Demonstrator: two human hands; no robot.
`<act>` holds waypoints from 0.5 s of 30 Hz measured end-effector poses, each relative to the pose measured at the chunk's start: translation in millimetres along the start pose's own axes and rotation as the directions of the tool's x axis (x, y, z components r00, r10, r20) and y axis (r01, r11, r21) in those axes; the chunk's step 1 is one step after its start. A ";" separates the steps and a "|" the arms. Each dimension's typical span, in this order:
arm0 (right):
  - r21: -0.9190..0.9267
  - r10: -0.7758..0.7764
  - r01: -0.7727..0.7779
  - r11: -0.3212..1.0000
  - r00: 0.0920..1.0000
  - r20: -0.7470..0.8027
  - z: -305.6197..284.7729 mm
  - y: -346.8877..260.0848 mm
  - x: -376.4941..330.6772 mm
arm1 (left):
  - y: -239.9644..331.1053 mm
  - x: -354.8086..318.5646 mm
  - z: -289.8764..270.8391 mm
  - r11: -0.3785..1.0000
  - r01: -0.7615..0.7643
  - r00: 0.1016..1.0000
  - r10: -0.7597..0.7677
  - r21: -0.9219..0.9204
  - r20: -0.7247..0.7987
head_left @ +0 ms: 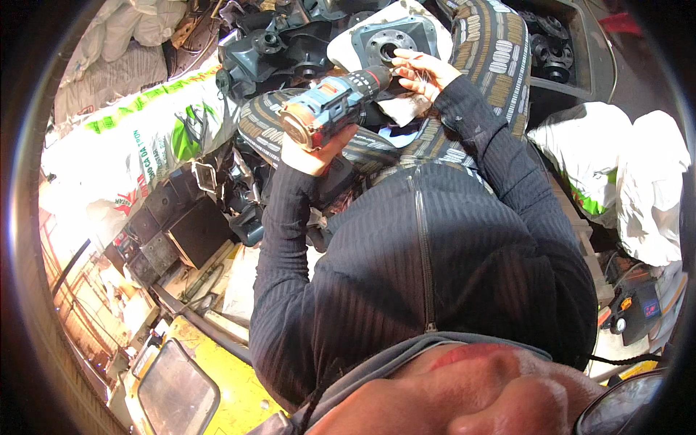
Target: The person uses a cordless drill to bore holes into black plastic components. They pick up each part, drill it, and place it back into a pile, repeating the process for several items.
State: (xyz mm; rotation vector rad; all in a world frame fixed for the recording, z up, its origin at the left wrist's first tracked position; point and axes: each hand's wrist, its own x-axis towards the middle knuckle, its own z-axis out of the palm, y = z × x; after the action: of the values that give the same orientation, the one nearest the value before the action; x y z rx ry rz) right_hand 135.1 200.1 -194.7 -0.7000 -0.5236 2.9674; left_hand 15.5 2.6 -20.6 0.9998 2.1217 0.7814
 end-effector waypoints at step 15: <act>-0.192 -0.003 -0.004 0.981 0.999 -0.037 -0.6 2.9 4.4 | 3.0 -1.7 2.2 0.953 0.151 0.987 -0.159 -0.262 -0.010</act>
State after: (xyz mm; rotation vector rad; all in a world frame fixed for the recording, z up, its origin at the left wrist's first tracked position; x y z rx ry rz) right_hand 131.5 198.1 -198.0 -0.7676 -0.8157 2.9245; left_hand 19.3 3.3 -19.2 0.6783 2.0291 0.9719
